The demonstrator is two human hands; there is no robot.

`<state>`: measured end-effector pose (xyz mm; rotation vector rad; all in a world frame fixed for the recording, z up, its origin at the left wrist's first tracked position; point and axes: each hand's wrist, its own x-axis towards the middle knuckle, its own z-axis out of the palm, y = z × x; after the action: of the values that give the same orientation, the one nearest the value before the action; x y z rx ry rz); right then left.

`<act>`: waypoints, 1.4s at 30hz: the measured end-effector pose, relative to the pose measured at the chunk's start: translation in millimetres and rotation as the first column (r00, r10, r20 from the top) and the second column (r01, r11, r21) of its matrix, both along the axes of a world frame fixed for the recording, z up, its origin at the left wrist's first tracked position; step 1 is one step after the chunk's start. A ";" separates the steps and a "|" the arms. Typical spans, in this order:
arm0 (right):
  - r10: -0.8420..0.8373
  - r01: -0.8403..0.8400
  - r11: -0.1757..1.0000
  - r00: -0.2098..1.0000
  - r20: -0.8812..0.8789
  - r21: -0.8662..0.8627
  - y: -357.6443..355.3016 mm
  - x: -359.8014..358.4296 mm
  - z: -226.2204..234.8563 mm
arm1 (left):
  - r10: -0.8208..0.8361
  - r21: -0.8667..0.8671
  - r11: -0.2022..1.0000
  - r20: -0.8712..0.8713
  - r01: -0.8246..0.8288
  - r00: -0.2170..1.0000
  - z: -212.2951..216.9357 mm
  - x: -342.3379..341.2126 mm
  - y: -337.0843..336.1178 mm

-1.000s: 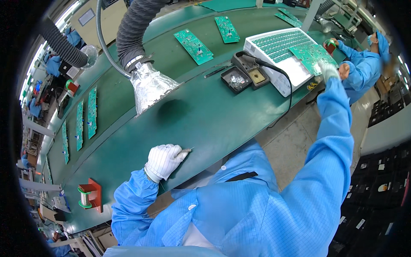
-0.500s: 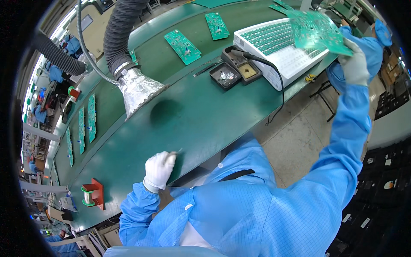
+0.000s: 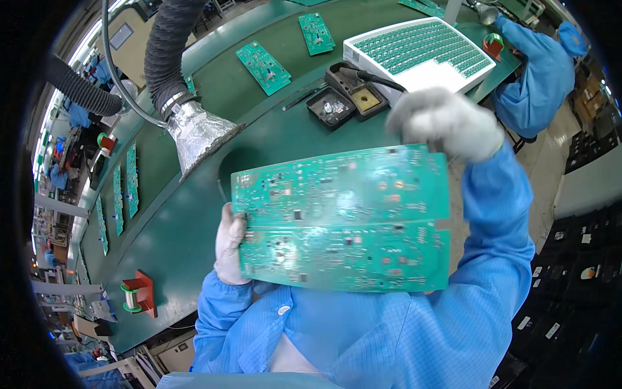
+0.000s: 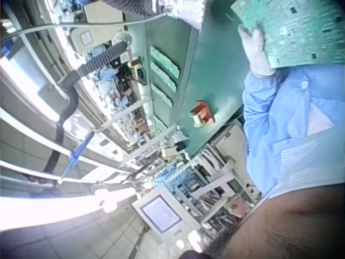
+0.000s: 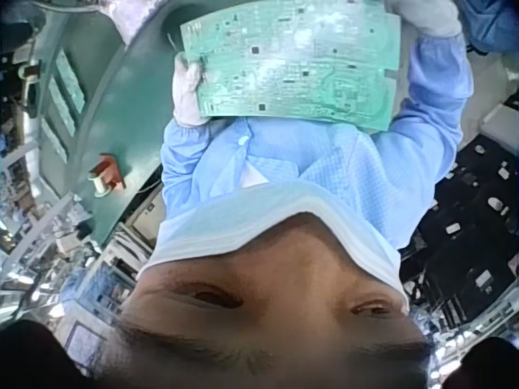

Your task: Soldering electronic components onto printed circuit boards at an industrial assembly station.

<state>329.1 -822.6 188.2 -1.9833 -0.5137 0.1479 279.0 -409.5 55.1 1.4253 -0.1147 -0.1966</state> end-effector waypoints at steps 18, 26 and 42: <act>-0.407 0.611 -0.029 0.715 0.568 -0.791 -249.8 245.8 -105.8 | 0.409 0.843 0.207 0.386 -0.497 0.827 -38.3 1.7 155.4; -0.093 0.076 -0.529 0.985 0.147 -0.845 -299.0 265.9 -118.0 | 0.555 0.332 0.716 0.263 -0.614 0.789 40.7 -28.1 95.9; -0.042 0.265 0.944 0.687 0.726 -0.197 158.1 32.7 -74.9 | -0.160 0.398 0.917 0.430 -0.027 0.888 9.0 17.0 -17.9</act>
<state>361.9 -664.5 113.3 -2.3318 -0.8488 -0.7441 296.0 -427.4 64.1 1.8567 -0.5407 0.0705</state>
